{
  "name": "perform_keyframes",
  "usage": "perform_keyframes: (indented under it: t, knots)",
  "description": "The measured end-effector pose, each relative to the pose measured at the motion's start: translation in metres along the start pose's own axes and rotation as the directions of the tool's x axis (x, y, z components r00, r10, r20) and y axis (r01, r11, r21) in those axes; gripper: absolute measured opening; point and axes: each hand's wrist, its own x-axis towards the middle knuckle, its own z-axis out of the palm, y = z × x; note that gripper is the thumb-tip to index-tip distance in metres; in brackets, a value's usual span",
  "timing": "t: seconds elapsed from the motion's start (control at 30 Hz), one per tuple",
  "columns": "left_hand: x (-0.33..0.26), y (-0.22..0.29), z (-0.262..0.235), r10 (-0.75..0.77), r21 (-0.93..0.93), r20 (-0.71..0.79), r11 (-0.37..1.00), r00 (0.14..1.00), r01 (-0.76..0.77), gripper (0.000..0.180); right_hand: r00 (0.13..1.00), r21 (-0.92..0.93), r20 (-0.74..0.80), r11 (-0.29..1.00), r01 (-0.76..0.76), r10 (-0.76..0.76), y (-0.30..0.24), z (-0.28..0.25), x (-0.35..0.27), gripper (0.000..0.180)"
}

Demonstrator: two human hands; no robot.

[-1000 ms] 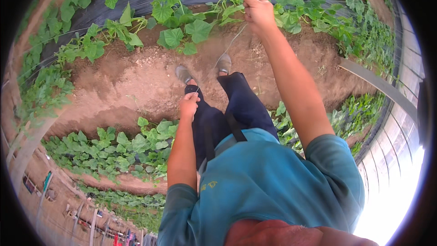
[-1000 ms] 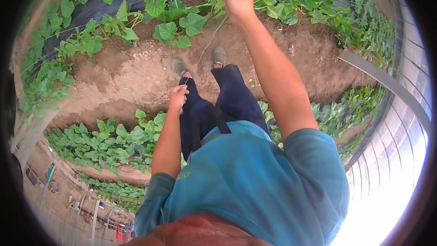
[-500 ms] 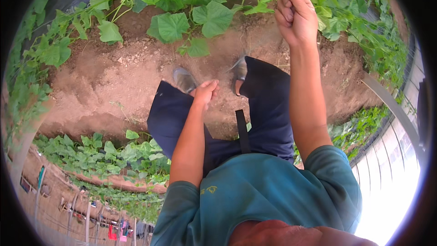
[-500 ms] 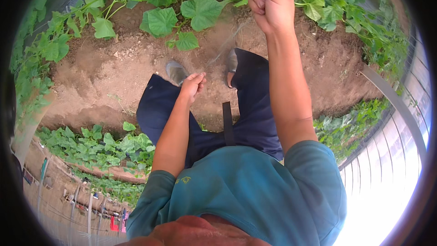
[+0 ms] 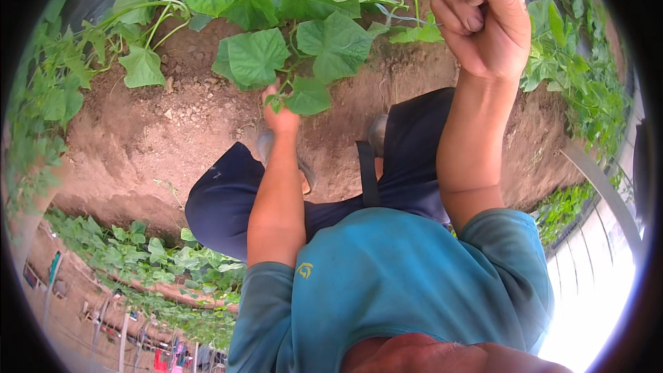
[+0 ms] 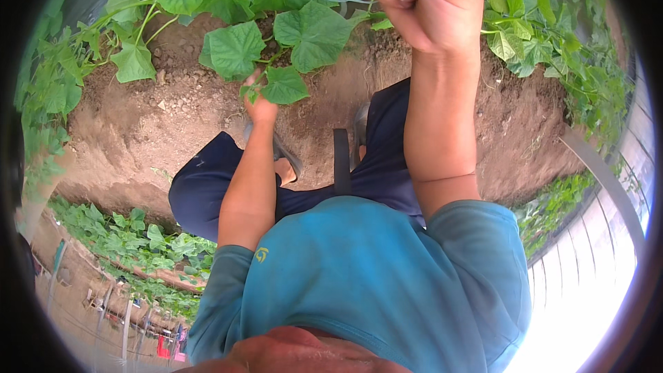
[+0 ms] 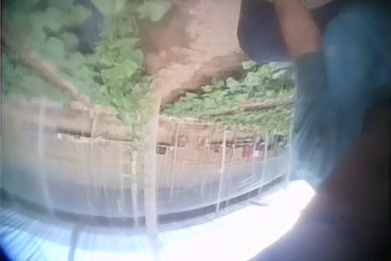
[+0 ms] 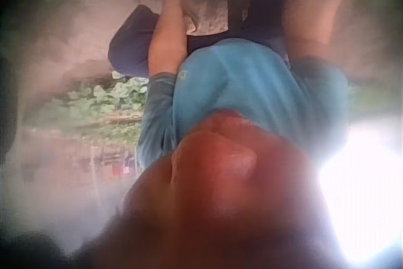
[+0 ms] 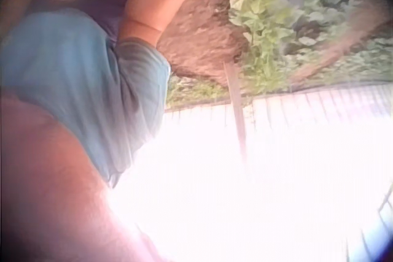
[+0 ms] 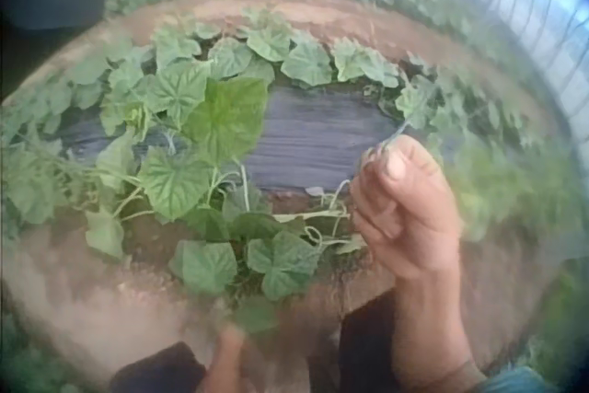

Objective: The person ties cucumber vines to vertical strings in a greenhouse. They repeatedly reach up to secure the vines to the overhead support structure, then move along the row to repeat the process on adjacent plants.

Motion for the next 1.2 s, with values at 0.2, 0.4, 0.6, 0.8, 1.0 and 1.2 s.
perform_keyframes:
  t: [0.2, 0.4, 0.6, 0.8, 1.0, 1.2]
  knots:
    - [0.023, 0.039, 0.004, -0.023, -0.12, 0.143, 0.992, 0.989, 0.041, 0.043, 0.998, 0.089, -0.03, 0.995, -0.051, 0.054, 0.002, -0.009, 0.011, 0.013]
    - [0.031, 0.084, 0.009, 0.008, -0.005, 0.131, 1.0, 0.991, -0.008, 0.027, 1.0, 0.144, 0.02, 0.989, -0.02, 0.017, -0.007, -0.028, 0.006, 0.012]
    - [0.049, 0.099, 0.019, 0.089, -0.196, 0.079, 0.978, 0.993, -0.072, 0.022, 0.999, 0.134, -0.011, 0.99, -0.034, 0.035, -0.01, -0.042, -0.003, 0.011]
    - [0.089, 0.173, 0.013, 0.315, 0.106, 0.184, 0.935, 0.931, -0.337, 0.037, 0.991, 0.062, -0.055, 0.991, -0.122, 0.126, -0.008, -0.054, -0.015, 0.021]
    - [0.125, 0.225, 0.01, -0.041, 0.15, 0.348, 0.989, 0.937, -0.012, 0.031, 0.958, 0.072, 0.036, 0.955, -0.287, 0.285, -0.005, -0.02, -0.019, 0.014]
    - [0.157, 0.175, 0.026, -0.056, 0.249, 0.357, 0.968, 0.933, -0.037, 0.023, 0.758, 0.011, 0.263, 0.784, -0.621, 0.597, 0.058, 0.008, -0.035, 0.014]
